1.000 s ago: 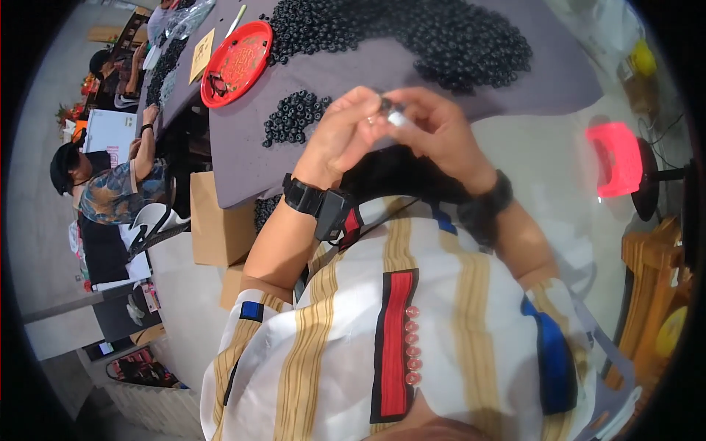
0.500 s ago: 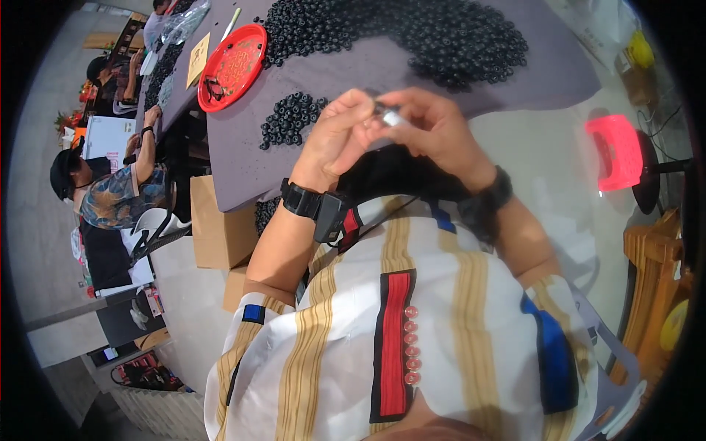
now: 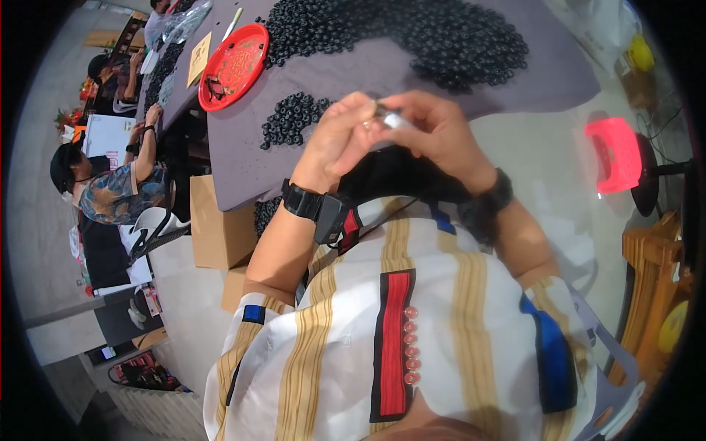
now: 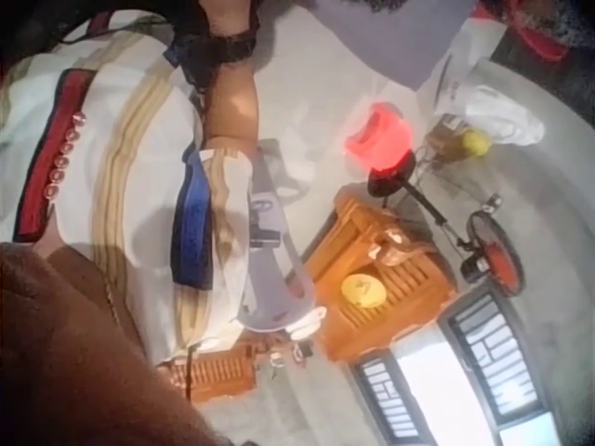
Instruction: The person picks up a black plastic component and a white tube, applies a substance from the tube onto the component, and then places it back on the table to repeat the process.
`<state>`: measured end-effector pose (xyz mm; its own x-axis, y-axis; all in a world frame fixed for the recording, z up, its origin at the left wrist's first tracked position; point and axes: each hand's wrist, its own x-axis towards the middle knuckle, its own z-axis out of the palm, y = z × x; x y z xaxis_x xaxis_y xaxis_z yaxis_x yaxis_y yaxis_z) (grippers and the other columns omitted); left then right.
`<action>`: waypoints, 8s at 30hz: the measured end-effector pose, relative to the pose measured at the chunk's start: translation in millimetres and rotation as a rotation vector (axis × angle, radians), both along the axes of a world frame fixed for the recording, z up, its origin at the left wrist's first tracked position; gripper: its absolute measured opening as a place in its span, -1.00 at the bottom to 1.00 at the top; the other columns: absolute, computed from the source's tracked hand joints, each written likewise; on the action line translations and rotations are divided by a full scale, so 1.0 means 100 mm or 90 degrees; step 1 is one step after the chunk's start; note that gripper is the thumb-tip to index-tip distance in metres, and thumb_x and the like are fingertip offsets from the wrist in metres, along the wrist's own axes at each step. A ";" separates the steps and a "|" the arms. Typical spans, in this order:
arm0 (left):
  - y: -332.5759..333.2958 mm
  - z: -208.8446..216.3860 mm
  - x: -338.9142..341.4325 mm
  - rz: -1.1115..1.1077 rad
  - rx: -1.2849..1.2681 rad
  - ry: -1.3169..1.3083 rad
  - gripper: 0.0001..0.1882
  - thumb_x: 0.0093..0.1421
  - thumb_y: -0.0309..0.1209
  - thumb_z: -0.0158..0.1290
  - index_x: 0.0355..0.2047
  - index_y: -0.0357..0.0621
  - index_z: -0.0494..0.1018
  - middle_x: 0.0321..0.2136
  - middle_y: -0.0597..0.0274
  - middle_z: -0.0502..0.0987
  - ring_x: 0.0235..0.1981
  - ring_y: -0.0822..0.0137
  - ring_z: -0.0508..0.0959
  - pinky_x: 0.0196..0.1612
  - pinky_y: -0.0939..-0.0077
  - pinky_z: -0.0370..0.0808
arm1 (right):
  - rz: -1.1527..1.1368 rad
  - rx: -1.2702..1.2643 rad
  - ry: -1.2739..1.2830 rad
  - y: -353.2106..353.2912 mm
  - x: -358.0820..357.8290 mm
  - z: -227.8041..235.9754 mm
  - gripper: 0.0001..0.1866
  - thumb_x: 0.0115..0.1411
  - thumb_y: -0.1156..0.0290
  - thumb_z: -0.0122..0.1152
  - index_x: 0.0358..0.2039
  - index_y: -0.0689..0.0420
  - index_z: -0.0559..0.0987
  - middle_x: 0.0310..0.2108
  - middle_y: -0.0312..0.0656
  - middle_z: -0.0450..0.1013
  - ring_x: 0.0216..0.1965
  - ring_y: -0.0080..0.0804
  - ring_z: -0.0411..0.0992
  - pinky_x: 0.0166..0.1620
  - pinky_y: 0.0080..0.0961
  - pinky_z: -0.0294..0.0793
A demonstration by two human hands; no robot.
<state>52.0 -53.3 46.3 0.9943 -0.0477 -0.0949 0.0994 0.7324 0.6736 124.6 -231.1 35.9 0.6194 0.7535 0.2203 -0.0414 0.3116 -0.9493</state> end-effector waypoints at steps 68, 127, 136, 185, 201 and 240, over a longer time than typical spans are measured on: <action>0.36 0.07 -0.03 0.220 0.173 0.126 -0.98 0.18 -0.56 0.06 -0.40 -0.25 0.46 -0.53 0.19 0.51 -0.52 0.39 0.54 -0.30 0.39 0.63 | 0.001 -0.036 0.047 0.02 0.03 0.00 -0.67 0.14 0.55 0.17 -0.05 0.17 0.52 -0.50 -0.38 0.42 -0.62 -0.76 0.27 -0.55 -0.80 0.24; 0.16 0.10 1.30 0.580 0.884 -0.240 -0.88 0.20 -0.49 0.07 -0.26 -0.25 0.52 -0.52 0.38 0.50 -0.55 0.60 0.44 -0.48 0.70 0.38 | 0.069 -0.080 0.179 0.10 -0.15 0.11 -0.80 0.13 0.29 0.24 -0.40 0.17 0.51 -0.54 -0.29 0.50 -0.73 -0.76 0.20 -0.65 -0.76 0.13; 0.05 0.55 1.25 0.443 1.245 -0.378 -0.80 0.14 -0.47 0.06 -0.20 -0.19 0.49 -0.36 0.13 0.53 -0.35 0.17 0.56 -0.32 0.33 0.48 | -0.320 -0.027 -0.306 -0.25 0.00 0.68 -0.59 -0.02 0.42 0.36 -0.12 0.21 0.51 -0.30 -0.24 0.46 -0.30 -0.47 0.42 -0.19 -0.54 0.43; -0.12 0.17 1.79 0.270 0.435 0.119 -0.81 0.07 -0.43 0.00 -0.44 -0.33 0.52 -0.47 0.07 0.55 -0.43 0.21 0.54 -0.27 0.33 0.46 | -0.340 -0.259 -0.581 0.18 0.42 0.88 -0.66 -0.05 0.49 0.02 -0.21 0.14 0.58 -0.22 -0.02 0.50 -0.17 -0.04 0.46 -0.09 -0.34 0.43; 0.10 0.36 1.54 0.220 0.609 -0.072 -0.78 0.18 -0.46 0.05 -0.18 -0.26 0.49 -0.45 0.23 0.55 -0.48 0.46 0.49 -0.36 0.61 0.45 | -0.374 -0.061 -0.667 0.27 0.28 0.80 -0.82 -0.03 0.42 0.28 -0.38 0.18 0.55 -0.52 -0.04 0.48 -0.52 -0.15 0.46 -0.44 -0.32 0.44; 0.18 0.34 0.84 0.252 0.134 -0.090 -0.31 0.33 0.11 -0.29 0.19 -0.27 0.06 0.08 -0.19 0.37 0.02 0.05 0.48 -0.06 0.26 0.50 | 0.046 -0.176 0.003 0.24 -0.10 0.31 -0.67 0.02 0.16 0.36 -0.60 0.18 0.54 -0.69 -0.39 0.38 -0.71 -0.72 0.24 -0.65 -0.70 0.18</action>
